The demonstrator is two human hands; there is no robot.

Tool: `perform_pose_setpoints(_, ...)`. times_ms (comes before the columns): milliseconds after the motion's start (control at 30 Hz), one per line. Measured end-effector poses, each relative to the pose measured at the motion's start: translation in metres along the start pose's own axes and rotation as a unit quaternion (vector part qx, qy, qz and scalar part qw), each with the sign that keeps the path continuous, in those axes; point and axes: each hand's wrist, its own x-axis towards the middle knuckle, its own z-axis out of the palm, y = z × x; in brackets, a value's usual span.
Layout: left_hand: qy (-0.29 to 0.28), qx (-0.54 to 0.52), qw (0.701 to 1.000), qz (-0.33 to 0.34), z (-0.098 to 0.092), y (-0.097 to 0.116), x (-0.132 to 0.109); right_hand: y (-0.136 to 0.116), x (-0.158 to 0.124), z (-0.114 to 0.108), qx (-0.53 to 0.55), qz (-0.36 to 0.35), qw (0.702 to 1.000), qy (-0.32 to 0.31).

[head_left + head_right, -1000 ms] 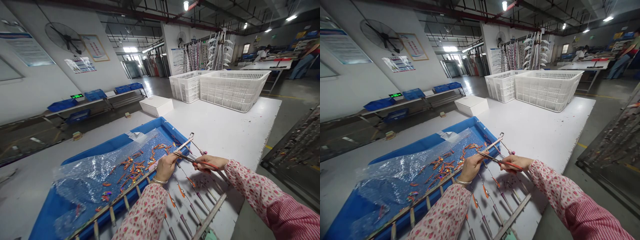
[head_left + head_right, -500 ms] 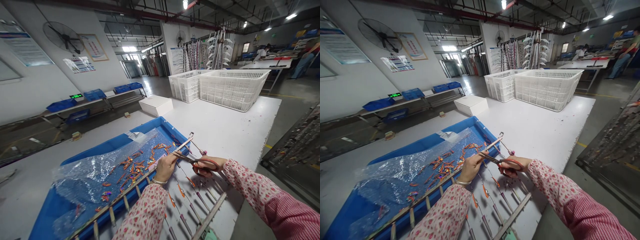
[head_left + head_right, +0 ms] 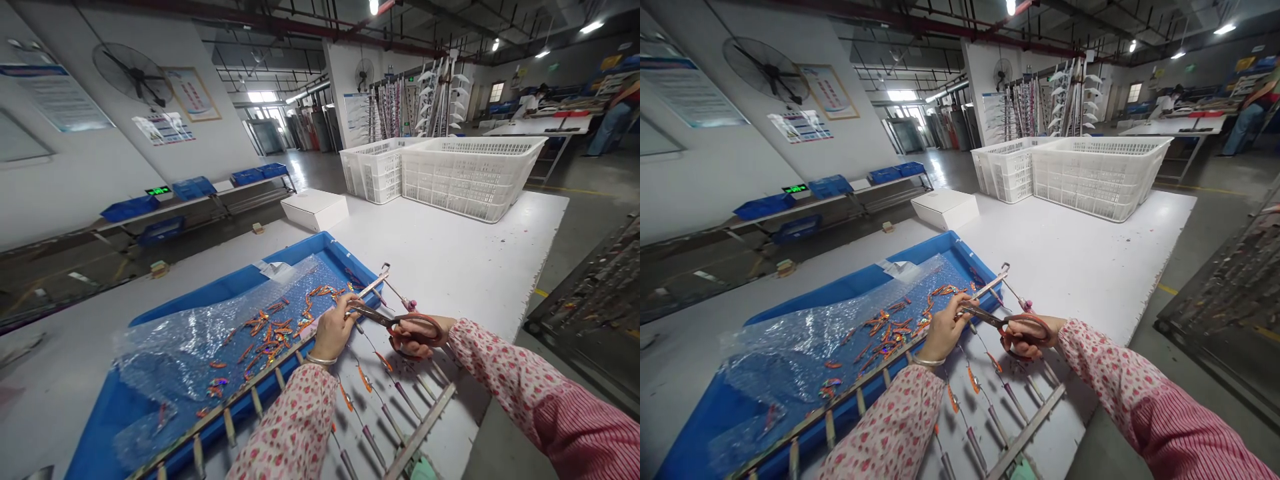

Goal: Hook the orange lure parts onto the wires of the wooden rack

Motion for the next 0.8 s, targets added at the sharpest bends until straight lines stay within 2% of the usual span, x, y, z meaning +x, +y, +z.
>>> perform_pose_setpoints(267, -0.004, 0.048, 0.999, 0.019, 0.003, -0.003, -0.002, 0.005, -0.002, -0.008, 0.040, 0.060, 0.997, -0.021)
perform_pose_setpoints(467, 0.013, 0.007, 0.997, 0.070, 0.005, -0.008, 0.000, 0.014, 0.003, 0.011, 0.011, 0.092, 0.995, -0.037)
perform_pose_setpoints(567, 0.009, -0.003, 0.998, 0.068, 0.004, -0.007, 0.000, 0.012, -0.002, 0.018, -0.031, 0.075, 0.996, -0.026)
perform_pose_setpoints(633, 0.008, 0.001, 0.999, 0.043, 0.002, -0.003, 0.001, 0.004, -0.013, 0.020, -0.083, 0.049, 0.995, 0.006)
perform_pose_setpoints(700, 0.010, 0.011, 1.000, 0.015, 0.001, 0.001, 0.003, -0.009, -0.028, 0.021, -0.142, 0.010, 0.988, 0.064)
perform_pose_setpoints(767, 0.015, 0.013, 1.000, 0.006, 0.001, 0.007, 0.008, -0.022, -0.042, 0.024, -0.212, -0.032, 0.964, 0.155)
perform_pose_setpoints(800, 0.017, 0.009, 1.000, 0.012, 0.003, 0.010, 0.010, -0.027, -0.049, 0.026, -0.255, -0.050, 0.943, 0.209)
